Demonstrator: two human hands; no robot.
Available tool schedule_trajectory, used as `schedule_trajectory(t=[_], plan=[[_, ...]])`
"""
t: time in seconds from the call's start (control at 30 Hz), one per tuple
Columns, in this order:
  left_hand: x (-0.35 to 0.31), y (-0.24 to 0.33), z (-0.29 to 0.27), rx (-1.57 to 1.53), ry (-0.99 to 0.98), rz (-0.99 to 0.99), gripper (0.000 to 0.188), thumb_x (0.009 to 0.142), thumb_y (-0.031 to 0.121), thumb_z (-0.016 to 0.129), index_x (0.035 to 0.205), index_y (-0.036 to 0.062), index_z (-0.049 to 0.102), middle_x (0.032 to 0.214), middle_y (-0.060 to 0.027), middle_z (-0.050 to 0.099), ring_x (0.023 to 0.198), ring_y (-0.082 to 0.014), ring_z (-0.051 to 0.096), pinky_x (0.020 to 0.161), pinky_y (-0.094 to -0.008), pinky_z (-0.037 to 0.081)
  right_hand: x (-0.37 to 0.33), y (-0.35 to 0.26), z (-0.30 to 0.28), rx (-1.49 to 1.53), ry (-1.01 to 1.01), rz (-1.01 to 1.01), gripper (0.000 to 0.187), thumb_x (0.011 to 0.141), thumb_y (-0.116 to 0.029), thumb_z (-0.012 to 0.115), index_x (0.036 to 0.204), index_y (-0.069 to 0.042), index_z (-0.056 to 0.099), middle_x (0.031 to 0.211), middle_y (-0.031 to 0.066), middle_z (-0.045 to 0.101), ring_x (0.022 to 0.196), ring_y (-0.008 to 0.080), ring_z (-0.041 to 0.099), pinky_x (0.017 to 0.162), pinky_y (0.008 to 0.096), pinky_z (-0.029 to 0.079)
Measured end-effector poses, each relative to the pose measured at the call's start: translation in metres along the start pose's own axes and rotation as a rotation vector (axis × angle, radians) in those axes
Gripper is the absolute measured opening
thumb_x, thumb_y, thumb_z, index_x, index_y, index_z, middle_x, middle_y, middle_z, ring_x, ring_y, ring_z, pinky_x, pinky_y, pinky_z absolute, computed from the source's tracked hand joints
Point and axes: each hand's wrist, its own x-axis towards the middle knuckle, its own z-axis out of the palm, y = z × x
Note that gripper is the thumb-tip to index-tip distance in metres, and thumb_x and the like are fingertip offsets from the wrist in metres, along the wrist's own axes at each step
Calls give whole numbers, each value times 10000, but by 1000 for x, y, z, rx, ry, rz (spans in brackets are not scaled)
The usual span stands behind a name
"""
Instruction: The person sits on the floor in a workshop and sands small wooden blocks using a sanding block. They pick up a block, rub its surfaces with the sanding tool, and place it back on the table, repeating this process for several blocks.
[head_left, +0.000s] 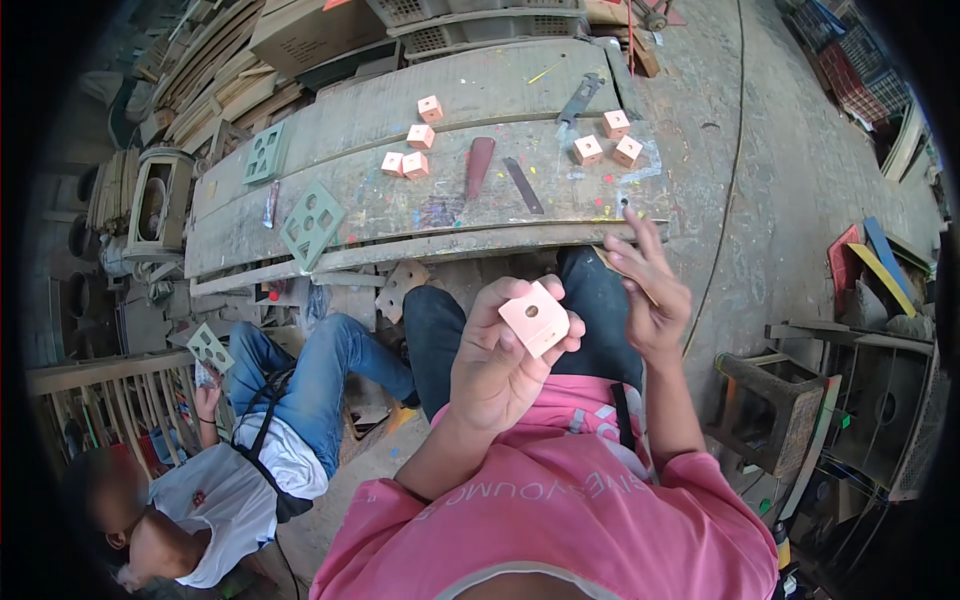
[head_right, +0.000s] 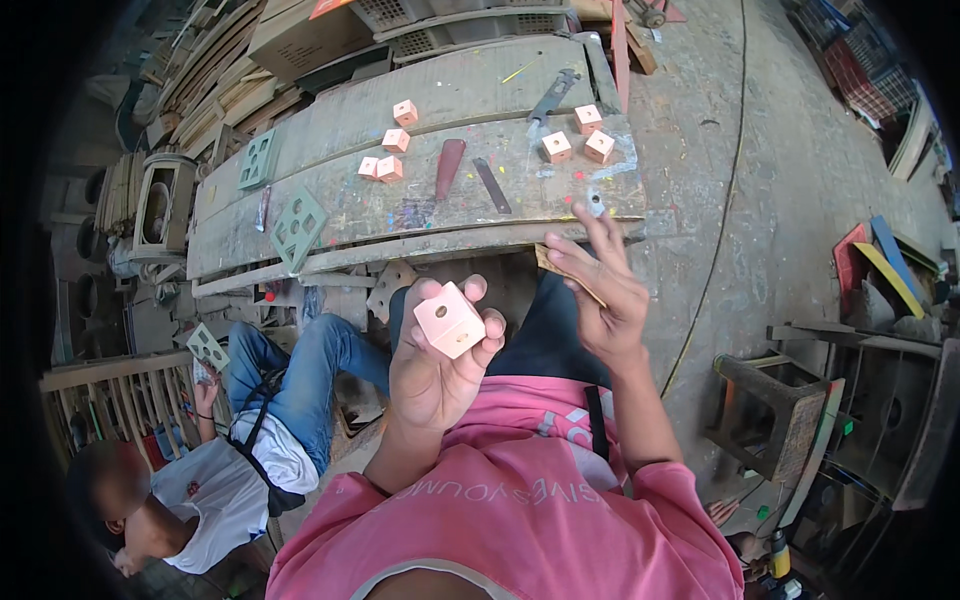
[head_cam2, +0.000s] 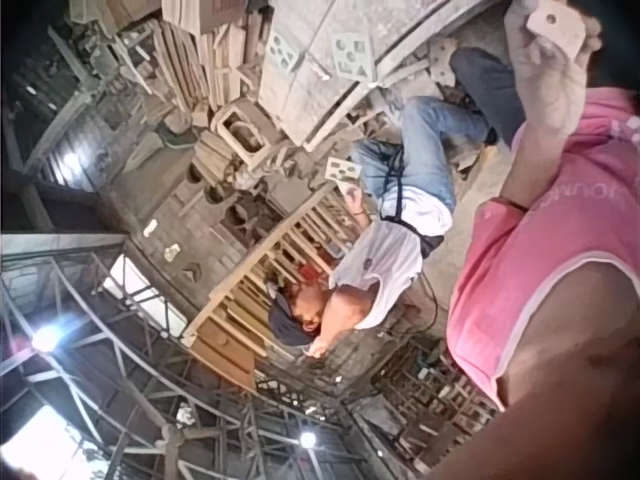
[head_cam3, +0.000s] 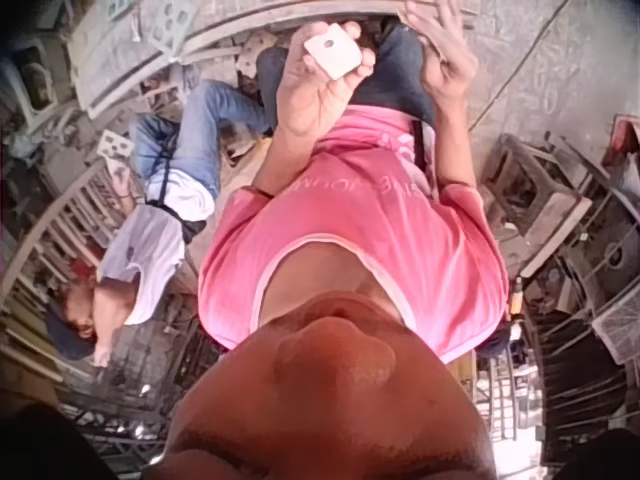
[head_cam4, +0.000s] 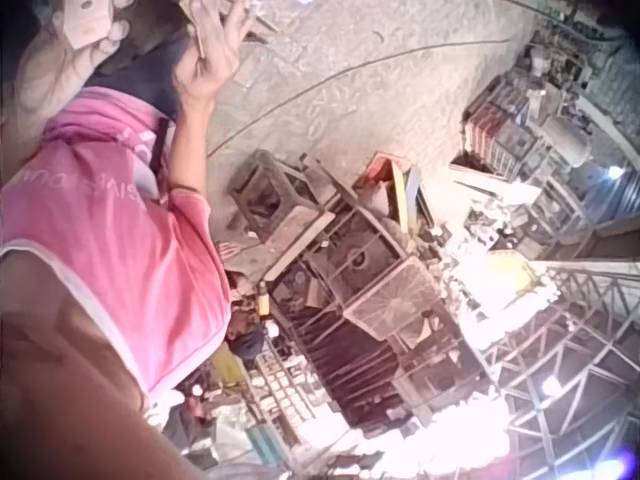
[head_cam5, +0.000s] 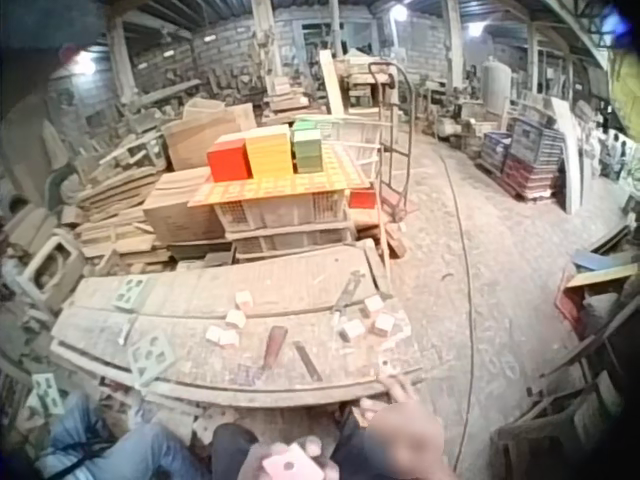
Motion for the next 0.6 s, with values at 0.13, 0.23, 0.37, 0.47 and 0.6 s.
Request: schedule_trajectory(t=[0.13, 0.23, 0.37, 0.47, 0.6], plan=[[6, -3, -2, 2, -25, -21, 218, 974, 143, 524, 1182, 124, 461, 1308, -166, 404, 1124, -329, 564, 972, -418, 482, -62, 45, 25, 101, 183, 347, 271, 884, 52, 522, 1097, -11, 676, 1110, 158, 679, 1184, 320, 573, 1028, 411, 399], [8, -2, -2, 42, 1, -31, 202, 978, 145, 514, 1173, 118, 470, 1315, -174, 398, 1124, -331, 563, 966, -420, 484, -111, 75, 39, 27, 175, 509, 268, 906, 41, 510, 1119, -4, 666, 1115, 171, 672, 1157, 267, 594, 985, 335, 434], [12, -3, -1, 42, -5, -53, 199, 995, 181, 477, 1185, 124, 484, 1299, -183, 397, 1112, -339, 560, 953, -408, 497, -107, 84, 40, -16, 140, 490, 241, 910, 3, 541, 1118, 2, 664, 1073, 159, 685, 1037, 232, 647, 927, 312, 463], [16, -3, 3, 32, 17, -99, 219, 994, 216, 477, 1196, 135, 505, 1259, -175, 389, 1083, -347, 551, 932, -385, 523, -115, 91, 44, 18, 100, 629, 239, 925, -21, 543, 1135, 2, 654, 1065, 156, 688, 978, 203, 659, 885, 299, 476], [17, -6, 4, -7, 38, -110, 313, 986, 218, 498, 1262, 73, 474, 1262, -182, 395, 1089, -350, 552, 929, -379, 533, -110, 82, 39, 180, 210, 710, 251, 929, -27, 546, 1158, 14, 639, 1057, 178, 684, 971, 210, 656, 871, 306, 481]])
